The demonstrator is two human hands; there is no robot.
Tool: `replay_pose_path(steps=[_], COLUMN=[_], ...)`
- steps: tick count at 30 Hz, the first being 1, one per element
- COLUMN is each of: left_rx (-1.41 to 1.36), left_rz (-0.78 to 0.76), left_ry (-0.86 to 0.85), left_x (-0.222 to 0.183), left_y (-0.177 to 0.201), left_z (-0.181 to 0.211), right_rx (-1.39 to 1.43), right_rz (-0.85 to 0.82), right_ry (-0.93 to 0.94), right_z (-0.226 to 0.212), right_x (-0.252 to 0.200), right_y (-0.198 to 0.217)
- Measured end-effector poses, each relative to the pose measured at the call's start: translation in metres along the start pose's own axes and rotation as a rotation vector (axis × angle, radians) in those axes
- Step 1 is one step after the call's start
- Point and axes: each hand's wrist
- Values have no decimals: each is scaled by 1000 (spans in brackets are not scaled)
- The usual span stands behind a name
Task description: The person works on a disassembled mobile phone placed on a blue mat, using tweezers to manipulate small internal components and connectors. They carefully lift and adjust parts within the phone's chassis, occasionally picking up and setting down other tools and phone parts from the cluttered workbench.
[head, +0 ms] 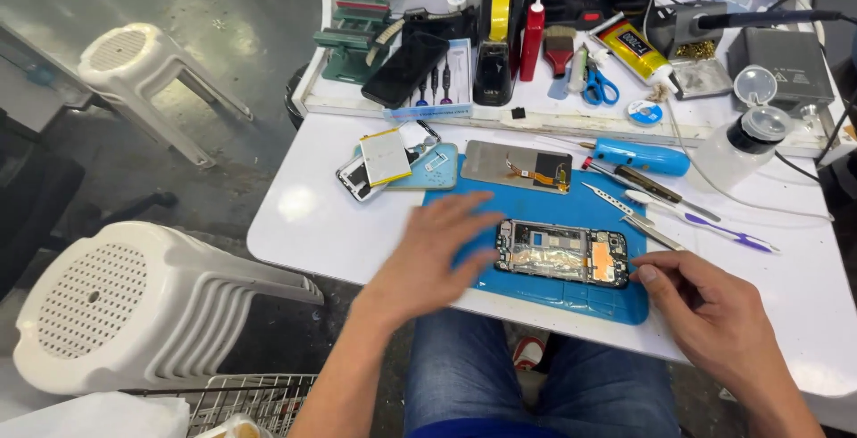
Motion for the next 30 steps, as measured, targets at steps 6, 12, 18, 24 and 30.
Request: replay_pose_path(steps=[6, 12, 18, 24, 30], left_rx=[402, 190, 58, -155, 169], left_rz=[564, 161, 259, 429, 431], left_ry=[172, 379, 428, 476, 628], left_x=[0, 20, 13, -11, -67], left_y=[66, 101, 112, 129, 125], left_z=[-68, -69, -60, -58, -63], right_rx=[-4, 41, 25, -12, 1], right_rz=[-14, 1, 10, 13, 25], right_ry=[12, 16, 44, 33, 61], right_z=[2, 6, 11, 10, 7], right_x=[-1, -1, 0, -1, -1], right_y=[2, 2, 0, 0, -1])
Point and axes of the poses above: each hand's wrist, its own x-axis towards the middle knuckle, its own y-axis out of the back of the hand, z = x × y, and after that the axes turned 5 degrees about -x, right-handed
